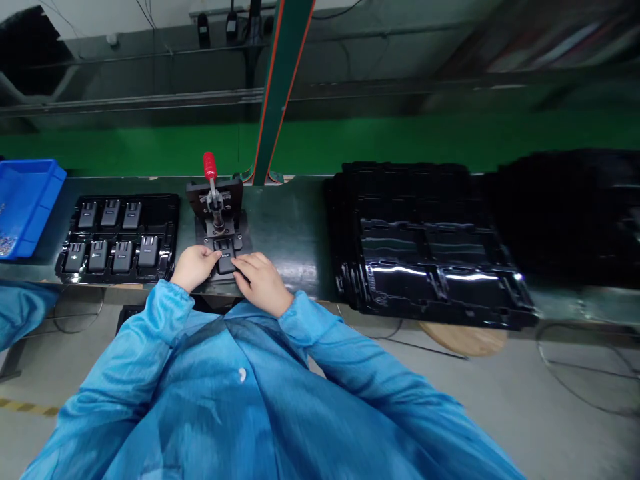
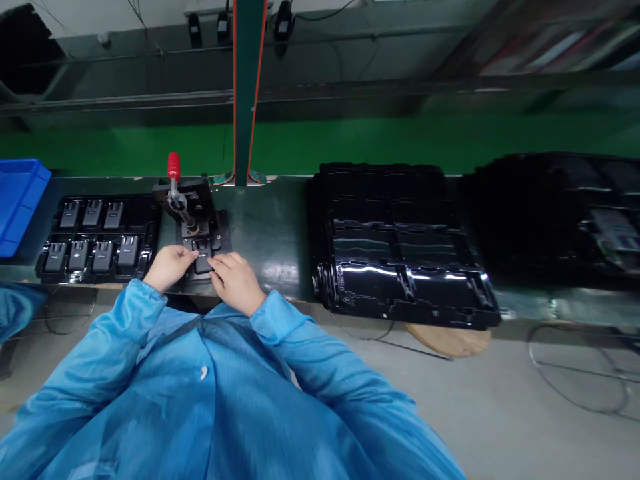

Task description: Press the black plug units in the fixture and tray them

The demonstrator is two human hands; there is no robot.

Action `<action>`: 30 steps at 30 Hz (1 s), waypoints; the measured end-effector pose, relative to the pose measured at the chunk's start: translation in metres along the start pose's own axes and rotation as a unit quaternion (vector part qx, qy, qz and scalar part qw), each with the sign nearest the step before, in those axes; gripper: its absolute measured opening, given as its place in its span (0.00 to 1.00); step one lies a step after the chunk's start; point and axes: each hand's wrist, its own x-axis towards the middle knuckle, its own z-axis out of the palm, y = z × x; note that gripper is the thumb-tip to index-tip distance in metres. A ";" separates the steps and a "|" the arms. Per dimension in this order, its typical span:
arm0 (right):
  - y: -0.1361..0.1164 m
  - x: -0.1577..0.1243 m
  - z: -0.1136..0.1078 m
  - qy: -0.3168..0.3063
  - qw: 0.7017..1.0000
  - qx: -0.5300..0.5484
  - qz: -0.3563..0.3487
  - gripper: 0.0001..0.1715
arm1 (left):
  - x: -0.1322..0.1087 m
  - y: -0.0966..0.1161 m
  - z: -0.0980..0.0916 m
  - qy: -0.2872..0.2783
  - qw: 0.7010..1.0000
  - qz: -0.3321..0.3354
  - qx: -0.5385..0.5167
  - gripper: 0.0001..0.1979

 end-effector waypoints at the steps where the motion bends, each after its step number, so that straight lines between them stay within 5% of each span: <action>1: 0.000 0.001 0.000 0.000 1.000 0.002 0.001 0.19 | 0.000 0.001 -0.001 0.000 1.000 0.002 0.011 0.24; 10: -0.007 0.007 -0.012 -0.006 0.999 -0.032 0.022 0.18 | -0.005 0.002 -0.005 0.018 0.995 0.015 0.097 0.26; 14: -0.030 0.034 -0.050 0.142 0.990 0.011 0.013 0.15 | -0.022 -0.005 -0.010 0.041 0.993 0.054 0.100 0.22; 18: -0.054 0.102 -0.092 0.256 0.964 0.070 -0.004 0.15 | -0.047 -0.010 -0.021 0.062 0.991 0.100 0.062 0.18; 25: -0.026 0.229 -0.093 0.073 0.990 0.117 0.029 0.23 | -0.090 -0.004 -0.056 0.140 0.980 0.140 0.012 0.14; 30: -0.059 0.225 -0.095 0.094 0.966 0.242 0.009 0.17 | -0.108 0.001 -0.084 0.206 0.964 0.165 -0.021 0.11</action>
